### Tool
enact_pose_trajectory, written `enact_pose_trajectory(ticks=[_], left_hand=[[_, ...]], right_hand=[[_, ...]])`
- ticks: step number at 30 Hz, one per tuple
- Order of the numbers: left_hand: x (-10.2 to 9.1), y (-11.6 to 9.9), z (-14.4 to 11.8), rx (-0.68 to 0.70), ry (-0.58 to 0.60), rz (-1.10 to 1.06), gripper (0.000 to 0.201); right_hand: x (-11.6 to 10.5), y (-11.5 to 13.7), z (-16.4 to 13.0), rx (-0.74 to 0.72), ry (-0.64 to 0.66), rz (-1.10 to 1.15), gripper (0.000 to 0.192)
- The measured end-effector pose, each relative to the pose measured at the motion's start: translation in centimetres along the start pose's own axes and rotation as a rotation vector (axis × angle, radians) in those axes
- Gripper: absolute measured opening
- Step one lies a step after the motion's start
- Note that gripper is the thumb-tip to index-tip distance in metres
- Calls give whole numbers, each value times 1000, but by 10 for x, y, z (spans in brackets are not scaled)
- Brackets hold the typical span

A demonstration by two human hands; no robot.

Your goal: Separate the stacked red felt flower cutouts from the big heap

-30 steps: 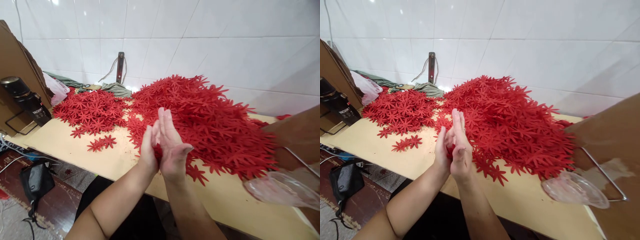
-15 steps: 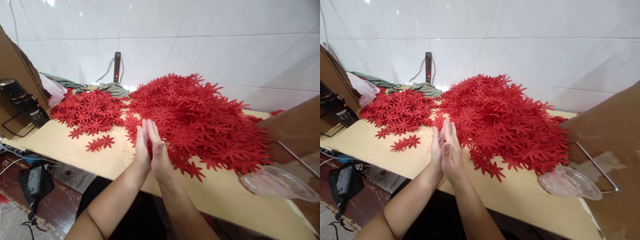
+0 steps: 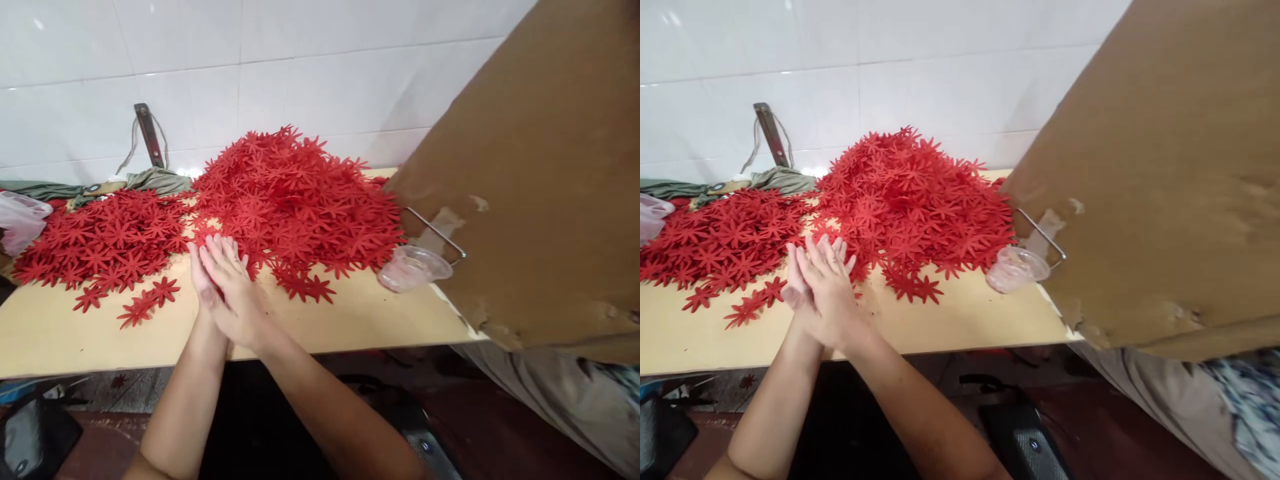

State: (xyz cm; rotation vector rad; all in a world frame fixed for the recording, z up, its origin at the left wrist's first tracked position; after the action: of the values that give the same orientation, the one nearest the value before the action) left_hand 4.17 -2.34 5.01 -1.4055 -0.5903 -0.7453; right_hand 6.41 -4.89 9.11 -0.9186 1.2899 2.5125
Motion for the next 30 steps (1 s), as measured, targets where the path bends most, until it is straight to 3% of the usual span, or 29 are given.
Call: enact_pose_trajectory(ticks=[3,5,9,11,14,19,21,27,30], left_hand=[[15,3,-3,8,78,-25,54],[22,11,-3,-60,125,-36,51],[12,18,3,-200,102,5,21],[3,21,7,-289,79,22,14],[-5,17,16,-343,89,54,15],[-17,7,35,-313,65,108,12],[-23,8,41,-309,51,128,11],[-32,3,64,-208,62,225,10],[-43,-4,70,-168,32,304,8]], right_hand=[[-17,-39,16,175,-99,49,88],[-26,-73,22,304,-174,147,99],[-41,-107,25,319,-334,384,94],[-45,-115,23,333,-375,524,87],[-48,-114,23,347,-336,655,80],[-49,-98,20,270,-230,641,55],[-43,-99,19,281,-171,599,56],[-32,-127,26,374,-188,635,64],[-18,-135,37,431,-89,737,55]])
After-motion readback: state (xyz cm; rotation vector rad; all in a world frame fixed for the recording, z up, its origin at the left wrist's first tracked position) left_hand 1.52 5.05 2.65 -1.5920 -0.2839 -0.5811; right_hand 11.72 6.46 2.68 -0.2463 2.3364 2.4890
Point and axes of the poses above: each hand's wrist, its own z-axis towards the middle knuckle, its own x-axis out of the palm, y = z × x, the point moved 9 cm from there along z, towards the middle knuckle, and after that the axes turned 12 degrees about y, right-handed, at the moved point
